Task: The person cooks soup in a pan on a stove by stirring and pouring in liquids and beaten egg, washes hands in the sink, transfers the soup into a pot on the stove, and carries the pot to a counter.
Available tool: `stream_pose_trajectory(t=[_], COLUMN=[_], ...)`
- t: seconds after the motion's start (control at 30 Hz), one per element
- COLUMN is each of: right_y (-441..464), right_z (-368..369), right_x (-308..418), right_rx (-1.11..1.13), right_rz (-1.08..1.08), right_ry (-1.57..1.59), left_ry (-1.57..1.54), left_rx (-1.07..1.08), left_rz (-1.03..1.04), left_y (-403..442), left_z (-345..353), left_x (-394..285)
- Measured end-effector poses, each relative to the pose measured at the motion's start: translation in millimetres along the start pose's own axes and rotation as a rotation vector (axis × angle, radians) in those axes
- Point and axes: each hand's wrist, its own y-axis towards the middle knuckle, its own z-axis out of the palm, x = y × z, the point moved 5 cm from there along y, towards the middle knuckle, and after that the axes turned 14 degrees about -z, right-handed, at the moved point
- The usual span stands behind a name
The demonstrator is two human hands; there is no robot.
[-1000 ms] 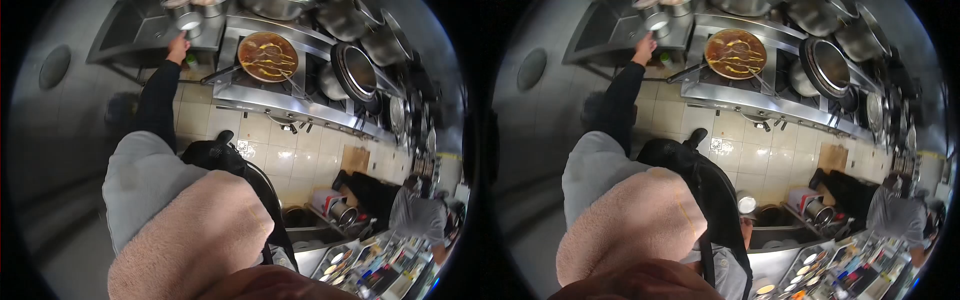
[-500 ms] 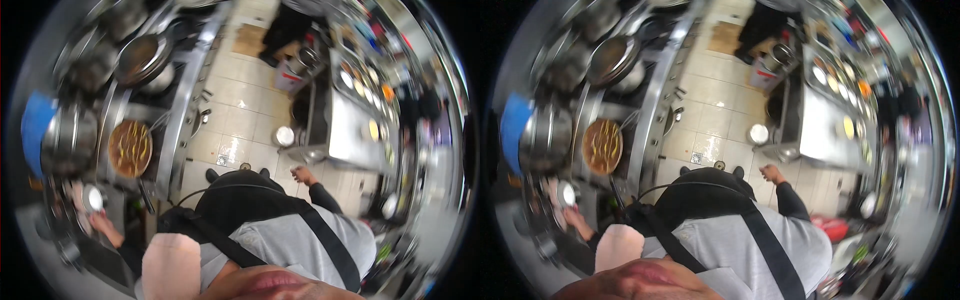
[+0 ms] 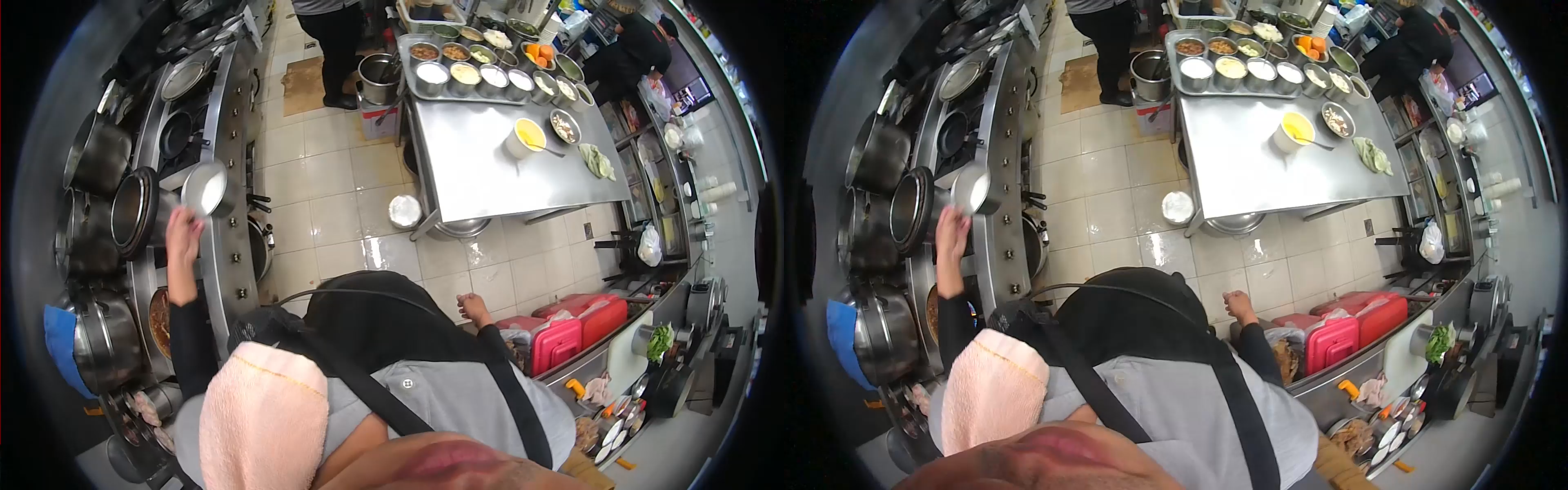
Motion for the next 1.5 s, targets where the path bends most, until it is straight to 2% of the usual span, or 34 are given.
stream_pose_trajectory(t=[0.13,0.27,0.33,0.37,0.43,0.5,0.53,0.63,0.7,0.73,0.77,0.8,0.83,0.9,1.0,1.1,1.13,1.2,1.23,1.27,1.3,1.33,1.37,1.4,1.43,1.47,1.5], right_y=[-14.0,-13.7,-30.9,-49.4,-66.7,-87.7,-94.3,-99.2,-105.7,-104.0,-94.7,-88.0,-89.1,-90.8,-87.5,-88.8,-89.6,-78.0,-71.8,-65.5,-53.8,-43.5,-34.1,-26.7,-15.8,-4.5,8.4], right_z=[-41.3,-71.2,-70.0,-63.0,-43.8,-13.3,6.3,60.8,91.6,106.2,125.4,141.5,150.9,156.5,147.6,120.1,107.8,82.6,73.6,63.4,58.5,55.1,48.4,39.0,22.0,4.0,-24.8], right_x=[-4.7,-39.2,-24.2,-20.9,-14.1,-25.0,-21.3,-22.9,10.3,12.9,-4.7,-9.6,2.2,25.4,25.4,37.5,31.0,8.2,12.6,18.4,-6.3,-30.5,-31.3,-25.0,-22.7,-30.9,-32.6], right_rx=[-0.145,-0.271,-0.445,-0.552,-0.63,-0.738,-0.729,-0.699,-0.766,-0.769,-0.767,-0.754,-0.801,-0.854,-0.752,-0.933,-0.971,-0.981,-0.875,-0.753,-0.807,-0.865,-0.834,-0.552,-0.447,-0.377,-0.307], right_rz=[0.004,-0.111,-0.045,0.003,0.09,0.124,0.137,0.15,0.206,0.161,0.115,0.061,0.162,0.336,0.323,0.358,0.331,0.25,0.234,0.191,0.171,0.151,-0.038,0.199,0.225,0.203,0.189], right_ry=[0.153,0.352,0.415,0.458,0.45,0.529,0.52,0.43,0.477,0.437,0.387,0.329,0.458,0.697,0.56,0.634,0.429,-0.009,-0.15,-0.309,-0.115,0.077,-0.222,0.089,0.14,0.153,0.128], left_ry=[0.135,0.081,0.038,0.041,0.024,0.075,0.104,0.199,0.445,0.557,0.301,0.283,0.34,0.326,0.341,0.36,0.413,0.466,0.482,0.52,0.52,0.617,0.526,0.324,0.571,0.859,0.864], left_rx=[0.149,0.273,0.329,0.361,0.395,0.578,0.706,0.724,0.785,0.806,0.688,0.662,0.668,0.531,0.574,0.555,0.424,0.447,0.416,0.418,0.472,0.617,0.624,0.694,0.528,0.347,0.3], left_rz=[-0.069,-0.079,-0.058,-0.06,-0.063,-0.04,0.007,-0.164,0.006,0.101,-0.25,-0.264,-0.22,-0.2,-0.216,-0.27,-0.268,-0.207,-0.165,-0.11,-0.031,0.145,0.06,0.284,0.205,0.479,0.356], left_y=[105.4,190.4,243.9,271.2,319.1,392.0,432.4,499.7,540.7,556.3,511.8,517.6,534.3,505.8,480.3,454.8,427.5,434.5,448.3,425.7,418.0,422.7,399.0,366.3,360.9,341.6,259.9], left_z=[164.8,332.4,402.3,440.9,520.4,586.5,619.0,690.2,719.5,733.6,734.9,737.9,743.3,730.6,721.4,708.1,697.4,685.4,659.5,643.0,621.5,592.5,555.9,516.2,477.5,437.6,422.0], left_x=[8.9,7.1,-2.8,-3.4,12.0,28.2,39.1,60.0,74.9,81.3,80.0,85.6,93.0,91.3,91.6,86.2,78.3,95.2,91.7,94.7,106.5,133.8,153.5,180.8,208.1,236.9,224.8])
